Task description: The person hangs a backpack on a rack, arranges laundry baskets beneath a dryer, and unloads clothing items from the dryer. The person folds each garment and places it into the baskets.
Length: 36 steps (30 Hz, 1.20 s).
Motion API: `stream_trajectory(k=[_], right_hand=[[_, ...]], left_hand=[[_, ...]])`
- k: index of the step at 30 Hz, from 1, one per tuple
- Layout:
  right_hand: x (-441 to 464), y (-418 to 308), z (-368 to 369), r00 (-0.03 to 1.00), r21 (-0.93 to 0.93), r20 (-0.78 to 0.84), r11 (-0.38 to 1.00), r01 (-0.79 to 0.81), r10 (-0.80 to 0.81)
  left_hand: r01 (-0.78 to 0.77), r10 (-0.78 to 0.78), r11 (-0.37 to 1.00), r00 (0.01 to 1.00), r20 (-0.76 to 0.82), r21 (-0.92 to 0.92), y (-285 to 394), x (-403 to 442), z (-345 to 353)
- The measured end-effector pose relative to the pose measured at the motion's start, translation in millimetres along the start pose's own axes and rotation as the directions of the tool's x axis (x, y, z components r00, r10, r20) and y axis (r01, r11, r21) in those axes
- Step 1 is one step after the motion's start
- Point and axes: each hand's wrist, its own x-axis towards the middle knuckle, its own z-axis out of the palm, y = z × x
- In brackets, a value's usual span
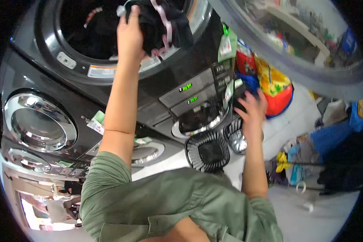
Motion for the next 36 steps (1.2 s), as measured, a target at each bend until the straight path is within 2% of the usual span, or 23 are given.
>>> stream_trajectory(k=[1, 3, 4, 5, 6, 7, 9, 11, 12, 13, 15, 16, 17, 19, 21, 24, 26, 28, 29, 30, 33, 34, 36], right_hand=[[-8, -4, 38, 0.998, 0.016, 0.033, 0.999, -0.047, 0.047], [-8, 9, 72, 0.881, -0.13, 0.312, 0.902, 0.411, -0.356], [-2, 16, 78, 0.764, -0.458, 0.409, 0.612, 0.645, -0.499], [-12, 27, 84, 0.919, -0.192, 0.35, 0.946, 0.26, -0.181], [-15, 32, 80, 0.961, -0.458, 0.275, 0.878, 0.138, -0.008], [-11, 64, 69, 0.938, -0.545, 0.261, 0.767, 0.339, -0.228], [-27, 94, 52, 0.908, -0.676, 0.177, 0.624, 0.393, -0.38], [-40, 114, 42, 0.989, -0.403, -0.136, 0.91, -0.103, 0.051], [-40, 138, 32, 0.977, -0.305, -0.194, 0.942, -0.142, 0.084], [-39, 151, 25, 0.953, -0.269, -0.236, 0.93, -0.252, 0.19], [-30, 210, -5, 0.978, -0.559, -0.204, 0.814, -0.16, 0.052], [-31, 231, -21, 0.976, -0.559, -0.209, 0.813, -0.164, 0.053], [-35, 247, -40, 0.979, -0.818, -0.179, 0.537, -0.203, 0.098], [-44, 236, -53, 0.886, -0.946, -0.31, -0.018, -0.323, 0.345], [-52, 253, -97, 0.873, -0.973, -0.212, -0.01, -0.231, 0.439], [-58, 233, -142, 0.763, -0.824, -0.475, 0.083, -0.561, 0.439], [-70, 213, -188, 0.818, -0.83, -0.416, 0.202, -0.52, 0.397], [-88, 208, -252, 0.791, -0.845, -0.535, -0.195, -0.498, 0.296], [-109, 243, -364, 0.868, -0.913, -0.243, -0.404, -0.054, 0.433], [-126, 215, -350, 0.83, -0.857, -0.413, -0.469, -0.214, 0.376], [-193, 199, -445, 0.476, -0.619, -0.785, -0.461, -0.636, 0.397], [-205, 187, -432, 0.47, -0.611, -0.791, -0.46, -0.644, 0.393], [-220, 161, -379, 0.177, -0.289, -0.915, -0.283, -0.914, 0.362]], left_hand=[[0.125, -0.124, 0.992, 0.992, -0.035, 0.02, -10, -25, 8], [0.393, -0.34, 0.91, 0.889, 0.307, -0.129, -25, -81, 8], [0.467, -0.395, 0.875, 0.842, 0.368, -0.13, -44, -102, 3], [0.504, -0.447, 0.862, 0.807, 0.387, -0.057, -51, -121, -7], [0.623, -0.568, 0.779, 0.75, 0.339, -0.071, -69, -135, -22], [0.716, -0.67, 0.692, 0.683, 0.291, -0.088, -89, -145, -36], [0.739, -0.691, 0.655, 0.67, 0.27, -0.156, -113, -169, -62], [0.809, -0.794, 0.584, 0.586, 0.159, -0.064, -169, -204, -92], [0.856, -0.841, 0.509, 0.517, 0.158, -0.093, -195, -224, -102], [0.894, -0.882, 0.431, 0.446, 0.154, -0.118, -217, -244, -110], [0.925, -0.922, 0.372, 0.358, 0.15, 0.081, -236, -283, -110], [0.898, -0.963, 0.269, 0.258, 0.078, 0.348, -242, -298, -112], [0.803, -0.984, 0.13, 0.176, -0.023, 0.582, -250, -312, -118], [0.574, -0.968, 0.178, 0.25, 0.036, 0.799, -294, -353, -157], [0.629, -0.98, 0.166, 0.19, 0.057, 0.759, -274, -350, -166], [0.41, -0.89, 0.382, 0.403, 0.211, 0.829, -293, -352, -204], [0.351, -0.823, 0.4, 0.544, 0.164, 0.847, -287, -347, -212], [0.339, -0.787, 0.396, 0.605, 0.124, 0.853, -282, -351, -213], [0.36, -0.755, 0.441, 0.643, 0.124, 0.822, -278, -357, -211], [0.372, -0.718, 0.491, 0.685, 0.124, 0.788, -278, -364, -207], [0.415, -0.776, 0.501, 0.603, 0.183, 0.76, -274, -401, -196], [0.411, -0.777, 0.505, 0.599, 0.193, 0.759, -272, -411, -192], [0.438, -0.86, 0.454, 0.444, 0.252, 0.776, -269, -429, -192]])
